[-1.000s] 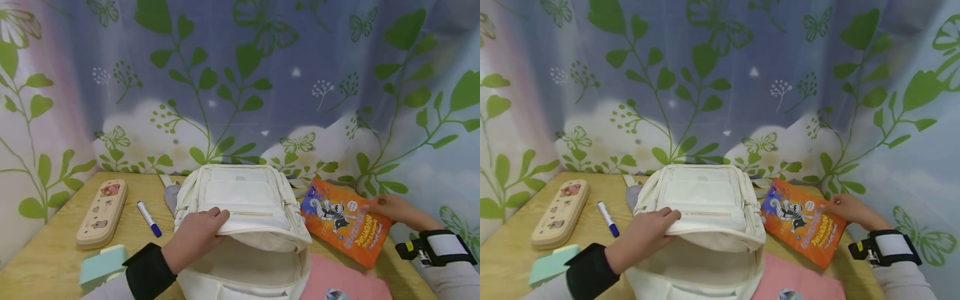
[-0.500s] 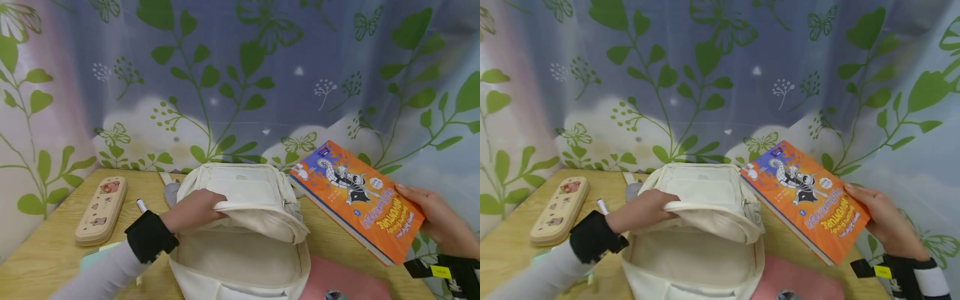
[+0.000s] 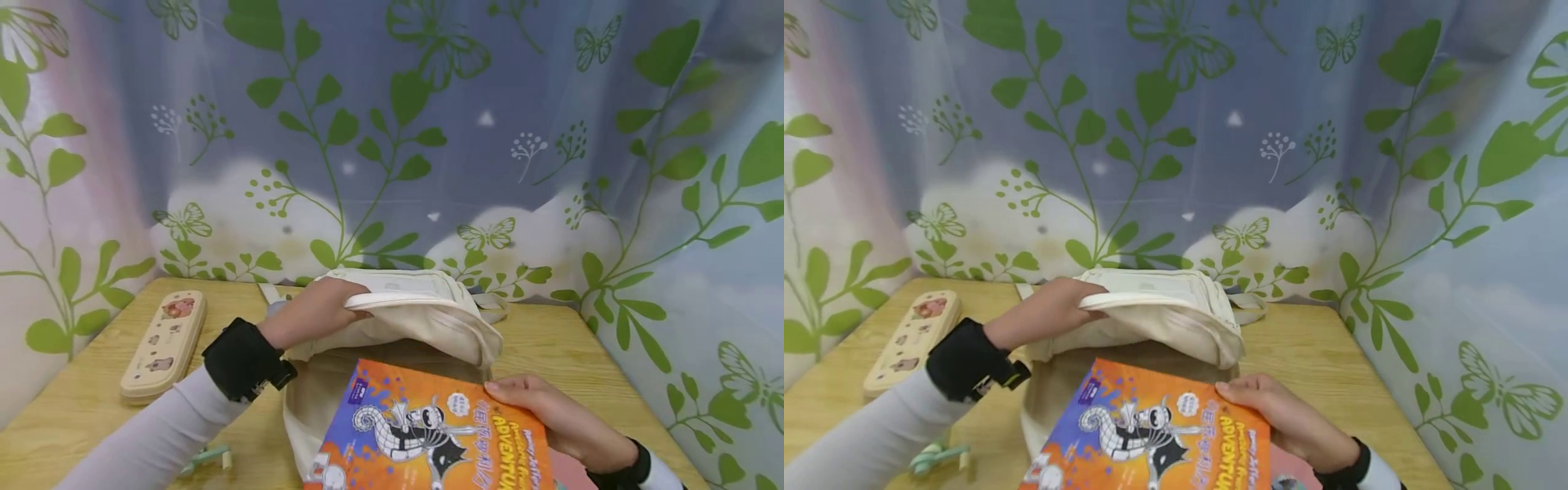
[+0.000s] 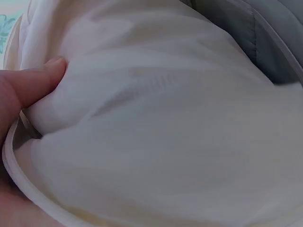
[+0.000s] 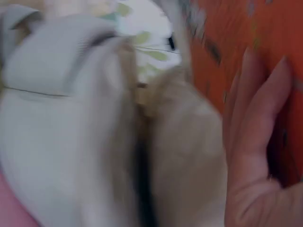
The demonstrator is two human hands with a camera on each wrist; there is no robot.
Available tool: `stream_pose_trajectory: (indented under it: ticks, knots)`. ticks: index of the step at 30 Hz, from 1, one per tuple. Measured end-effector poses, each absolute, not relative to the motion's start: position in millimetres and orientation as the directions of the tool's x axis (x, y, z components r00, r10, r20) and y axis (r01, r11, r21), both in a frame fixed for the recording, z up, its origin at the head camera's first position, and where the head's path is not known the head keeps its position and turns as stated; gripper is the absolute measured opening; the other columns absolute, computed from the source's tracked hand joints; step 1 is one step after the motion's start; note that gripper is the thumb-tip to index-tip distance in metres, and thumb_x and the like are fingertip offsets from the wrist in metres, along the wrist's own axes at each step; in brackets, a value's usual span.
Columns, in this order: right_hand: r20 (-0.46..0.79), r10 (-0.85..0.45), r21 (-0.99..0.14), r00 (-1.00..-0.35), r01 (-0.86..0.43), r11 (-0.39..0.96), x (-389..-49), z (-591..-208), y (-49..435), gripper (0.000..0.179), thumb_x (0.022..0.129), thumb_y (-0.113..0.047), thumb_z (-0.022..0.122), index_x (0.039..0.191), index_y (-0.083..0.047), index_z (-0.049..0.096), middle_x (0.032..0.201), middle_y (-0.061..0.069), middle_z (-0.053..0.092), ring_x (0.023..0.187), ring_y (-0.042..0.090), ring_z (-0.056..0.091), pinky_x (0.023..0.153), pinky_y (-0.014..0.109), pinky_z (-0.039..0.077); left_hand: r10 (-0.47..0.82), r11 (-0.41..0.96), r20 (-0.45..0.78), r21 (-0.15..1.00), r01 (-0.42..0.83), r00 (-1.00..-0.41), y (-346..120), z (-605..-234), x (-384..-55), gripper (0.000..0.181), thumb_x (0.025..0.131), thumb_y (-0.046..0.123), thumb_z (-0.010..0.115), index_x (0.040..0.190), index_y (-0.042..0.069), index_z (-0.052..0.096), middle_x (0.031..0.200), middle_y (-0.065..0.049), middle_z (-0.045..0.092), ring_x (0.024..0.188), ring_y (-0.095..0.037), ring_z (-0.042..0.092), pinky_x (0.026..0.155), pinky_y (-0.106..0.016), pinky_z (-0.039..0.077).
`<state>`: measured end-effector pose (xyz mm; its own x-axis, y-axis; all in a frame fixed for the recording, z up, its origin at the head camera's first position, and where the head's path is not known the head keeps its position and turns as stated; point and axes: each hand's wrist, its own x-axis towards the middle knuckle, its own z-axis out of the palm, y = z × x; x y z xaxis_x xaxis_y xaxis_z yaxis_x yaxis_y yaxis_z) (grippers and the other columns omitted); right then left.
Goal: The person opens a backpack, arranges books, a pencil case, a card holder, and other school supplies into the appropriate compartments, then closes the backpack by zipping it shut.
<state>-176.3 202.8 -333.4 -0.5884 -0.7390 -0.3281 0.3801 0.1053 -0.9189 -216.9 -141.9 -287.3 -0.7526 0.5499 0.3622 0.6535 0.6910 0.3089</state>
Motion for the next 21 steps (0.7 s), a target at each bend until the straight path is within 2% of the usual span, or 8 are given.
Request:
stream_pose_trajectory:
  ticks: [3,6,8,11,14,16,19,21]
  knots:
    - [-0.371,-0.645,-0.909,-0.668,0.405,0.103,-183,-352,188,0.044,0.099,-0.036,0.043,0.122,0.001,0.050,0.097,0.000,0.067,0.085,0.009,0.068,0.075,0.024,0.055,0.556,0.690,0.359,0.303,0.657,-0.750,-140,-286,-211,0.005,0.088,0.021,0.064,0.090,0.017,0.067,0.085,0.005,0.067,0.073,-0.009,0.057,0.070,-0.027,0.042]
    - [-0.383,-0.551,-0.886,-0.742,0.463,-0.006,-191,-367,172,0.057,0.099,-0.035,0.045,0.134,0.007,0.030,0.102,0.005,0.063,0.090,0.012,0.066,0.079,0.026,0.054,0.560,0.698,0.366,0.274,0.661,-0.743,-138,-284,-205,0.008,0.089,0.024,0.063,0.095,0.019,0.067,0.090,0.005,0.068,0.074,-0.008,0.057,0.071,-0.027,0.043]
    - [-0.376,-0.516,-0.865,-0.769,0.491,-0.101,-195,-373,157,0.064,0.099,-0.031,0.045,0.141,0.006,0.014,0.116,0.014,0.055,0.100,0.018,0.063,0.086,0.031,0.052,0.558,0.704,0.373,0.261,0.661,-0.741,-137,-284,-201,0.010,0.089,0.025,0.063,0.096,0.020,0.067,0.091,0.005,0.068,0.072,-0.007,0.054,0.069,-0.026,0.042]
    - [-0.370,-0.499,-0.815,-0.783,0.532,-0.230,-198,-377,128,0.066,0.099,-0.024,0.047,0.145,0.002,0.007,0.138,0.025,0.036,0.120,0.029,0.051,0.096,0.038,0.047,0.558,0.704,0.390,0.245,0.667,-0.732,-137,-287,-198,0.009,0.088,0.025,0.064,0.095,0.020,0.067,0.090,0.006,0.067,0.069,-0.006,0.051,0.066,-0.024,0.040]
    - [-0.358,-0.551,-0.749,-0.753,0.584,-0.311,-201,-378,100,0.062,0.099,-0.014,0.045,0.147,-0.001,0.008,0.150,0.026,0.016,0.137,0.034,0.030,0.105,0.041,0.037,0.558,0.695,0.402,0.252,0.674,-0.726,-136,-292,-195,0.006,0.088,0.025,0.064,0.091,0.021,0.067,0.085,0.008,0.066,0.069,-0.004,0.052,0.066,-0.022,0.041]
    - [-0.341,-0.594,-0.717,-0.729,0.610,-0.338,-205,-378,82,0.056,0.099,-0.006,0.040,0.146,-0.003,0.010,0.151,0.024,0.014,0.141,0.035,0.019,0.109,0.042,0.031,0.557,0.691,0.405,0.258,0.676,-0.725,-135,-294,-192,0.005,0.088,0.024,0.064,0.089,0.020,0.066,0.083,0.009,0.066,0.069,-0.003,0.054,0.067,-0.021,0.043]
    - [-0.312,-0.605,-0.729,-0.732,0.593,-0.342,-213,-380,58,0.046,0.095,0.006,0.032,0.138,-0.007,0.024,0.146,0.018,0.022,0.138,0.032,0.024,0.112,0.044,0.027,0.555,0.684,0.410,0.272,0.677,-0.724,-135,-296,-189,0.004,0.089,0.023,0.063,0.088,0.020,0.066,0.082,0.009,0.065,0.070,-0.003,0.055,0.068,-0.021,0.044]
    - [-0.282,-0.598,-0.762,-0.750,0.554,-0.335,-219,-383,45,0.040,0.094,0.006,0.033,0.130,-0.012,0.034,0.141,0.013,0.031,0.135,0.028,0.029,0.112,0.044,0.028,0.558,0.678,0.415,0.270,0.683,-0.718,-135,-297,-187,0.003,0.089,0.020,0.063,0.090,0.019,0.066,0.085,0.009,0.066,0.073,-0.004,0.057,0.070,-0.022,0.045]
